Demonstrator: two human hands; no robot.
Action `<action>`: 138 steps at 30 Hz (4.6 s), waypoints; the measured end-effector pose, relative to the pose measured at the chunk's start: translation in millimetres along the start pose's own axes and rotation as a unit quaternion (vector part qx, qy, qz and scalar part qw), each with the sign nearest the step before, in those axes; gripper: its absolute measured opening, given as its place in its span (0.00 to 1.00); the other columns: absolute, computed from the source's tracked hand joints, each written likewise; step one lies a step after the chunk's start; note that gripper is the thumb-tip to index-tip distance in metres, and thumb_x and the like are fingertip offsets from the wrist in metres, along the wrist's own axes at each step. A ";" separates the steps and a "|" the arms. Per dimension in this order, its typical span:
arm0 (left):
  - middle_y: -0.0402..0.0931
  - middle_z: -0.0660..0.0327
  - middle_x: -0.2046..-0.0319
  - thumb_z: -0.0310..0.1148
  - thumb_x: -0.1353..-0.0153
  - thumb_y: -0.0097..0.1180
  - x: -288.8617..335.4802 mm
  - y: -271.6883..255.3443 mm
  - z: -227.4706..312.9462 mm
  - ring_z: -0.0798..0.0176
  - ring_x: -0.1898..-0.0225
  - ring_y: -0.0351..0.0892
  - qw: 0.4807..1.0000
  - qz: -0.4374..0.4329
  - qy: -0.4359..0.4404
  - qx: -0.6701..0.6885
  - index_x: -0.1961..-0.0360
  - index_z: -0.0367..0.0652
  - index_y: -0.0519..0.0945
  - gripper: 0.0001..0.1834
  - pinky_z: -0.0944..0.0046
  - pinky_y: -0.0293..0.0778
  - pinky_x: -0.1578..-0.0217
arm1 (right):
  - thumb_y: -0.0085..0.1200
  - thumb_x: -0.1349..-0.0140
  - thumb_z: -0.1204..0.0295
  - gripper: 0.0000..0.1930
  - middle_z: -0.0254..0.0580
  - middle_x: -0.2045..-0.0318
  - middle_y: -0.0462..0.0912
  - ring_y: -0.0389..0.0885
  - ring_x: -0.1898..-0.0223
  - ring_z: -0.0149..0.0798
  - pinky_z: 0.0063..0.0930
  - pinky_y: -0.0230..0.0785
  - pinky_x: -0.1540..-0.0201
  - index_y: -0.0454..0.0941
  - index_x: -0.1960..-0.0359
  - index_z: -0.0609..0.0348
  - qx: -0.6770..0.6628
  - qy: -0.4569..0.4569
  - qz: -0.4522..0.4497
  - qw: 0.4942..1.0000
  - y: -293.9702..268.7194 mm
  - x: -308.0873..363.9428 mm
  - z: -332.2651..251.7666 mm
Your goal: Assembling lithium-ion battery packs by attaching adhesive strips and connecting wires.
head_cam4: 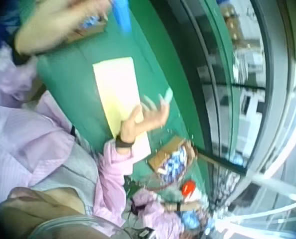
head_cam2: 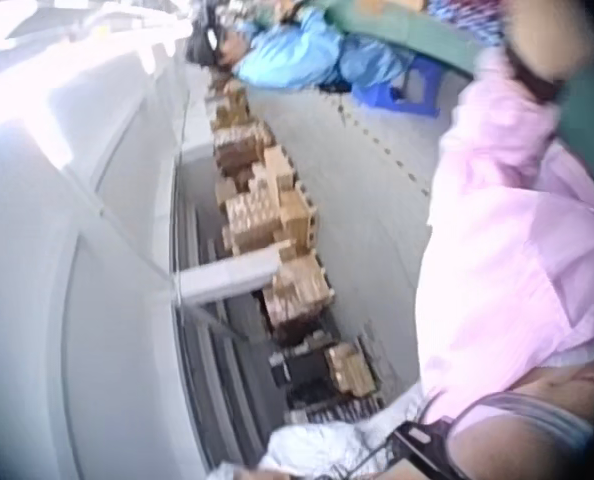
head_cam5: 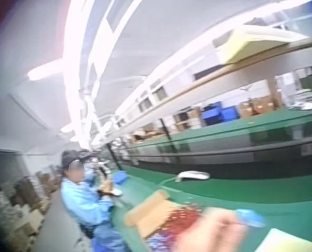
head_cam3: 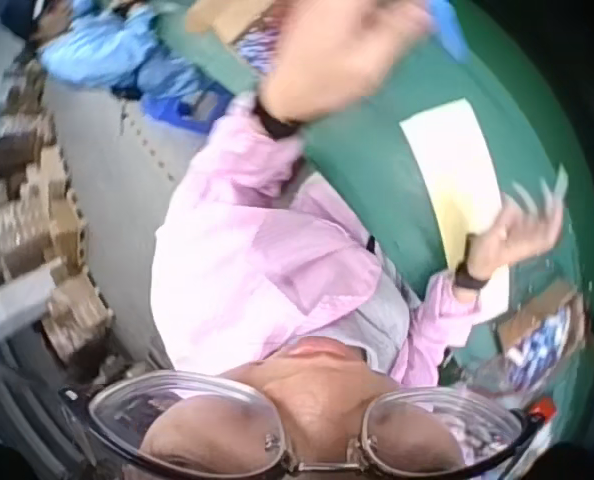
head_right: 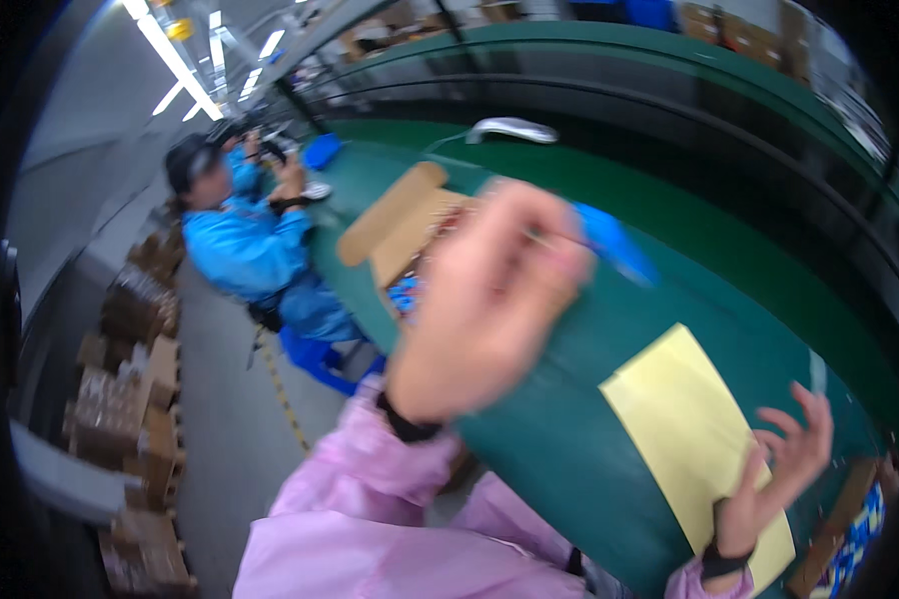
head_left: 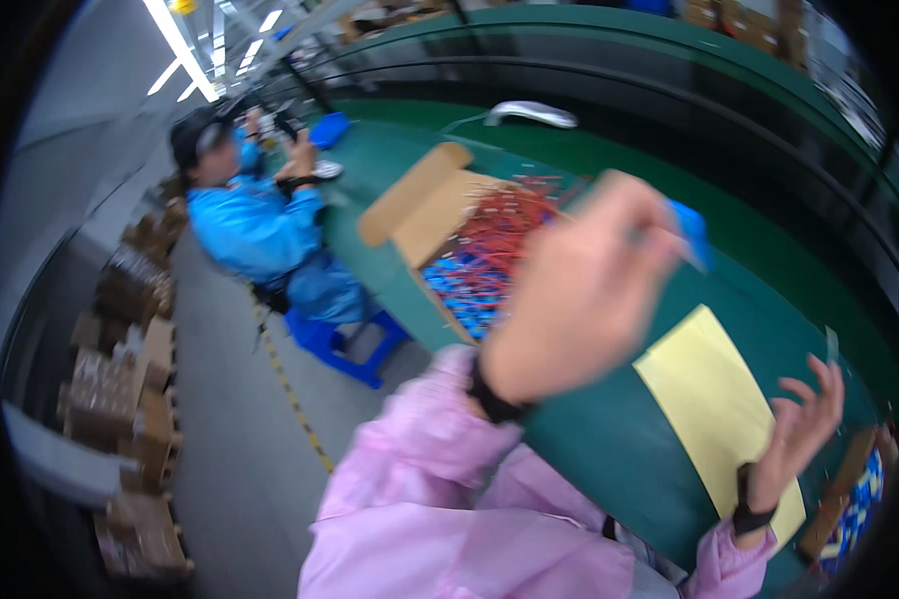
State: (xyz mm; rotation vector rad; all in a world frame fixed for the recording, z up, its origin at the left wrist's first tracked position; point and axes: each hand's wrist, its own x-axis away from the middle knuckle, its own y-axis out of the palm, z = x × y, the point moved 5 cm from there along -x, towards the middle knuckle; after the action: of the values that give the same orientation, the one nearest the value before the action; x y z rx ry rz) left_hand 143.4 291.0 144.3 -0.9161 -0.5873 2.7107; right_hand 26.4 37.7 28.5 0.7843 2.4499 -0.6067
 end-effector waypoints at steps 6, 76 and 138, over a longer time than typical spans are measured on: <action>0.68 0.59 0.75 0.28 0.42 0.52 44.1 89.9 31.2 0.56 0.77 0.68 0.990 -0.089 0.108 0.034 0.69 0.41 0.69 0.05 0.61 0.59 0.64 | 0.31 0.31 0.49 0.36 0.64 0.37 0.57 0.63 0.39 0.57 0.48 0.53 0.36 0.43 0.32 0.64 -0.151 -0.070 -0.004 0.986 13.9 7.7 -9.0; 0.77 0.60 0.65 0.23 0.49 0.67 65.6 161.8 -71.2 0.70 0.64 0.75 0.952 -0.098 -0.168 0.237 0.62 0.35 0.75 0.15 0.70 0.72 0.61 | 0.65 0.49 0.77 0.05 0.41 0.59 0.72 0.77 0.60 0.32 0.22 0.74 0.59 0.80 0.75 0.62 -0.272 0.259 -0.054 0.925 32.5 9.7 37.9; 0.68 0.63 0.66 0.41 0.28 0.39 96.4 186.2 -60.4 0.73 0.70 0.61 0.871 -0.419 -0.170 0.193 0.43 0.32 0.66 0.23 0.72 0.60 0.70 | 0.55 0.42 0.68 0.07 0.39 0.69 0.80 0.76 0.63 0.38 0.33 0.68 0.59 0.74 0.67 0.59 -0.121 0.121 -0.137 0.976 24.7 6.1 18.7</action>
State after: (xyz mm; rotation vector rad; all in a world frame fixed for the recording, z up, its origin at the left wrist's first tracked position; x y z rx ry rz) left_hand 90.9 173.9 -32.2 -0.0230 -0.3511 2.0459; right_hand 43.4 48.2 4.1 0.4467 2.8152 -0.3123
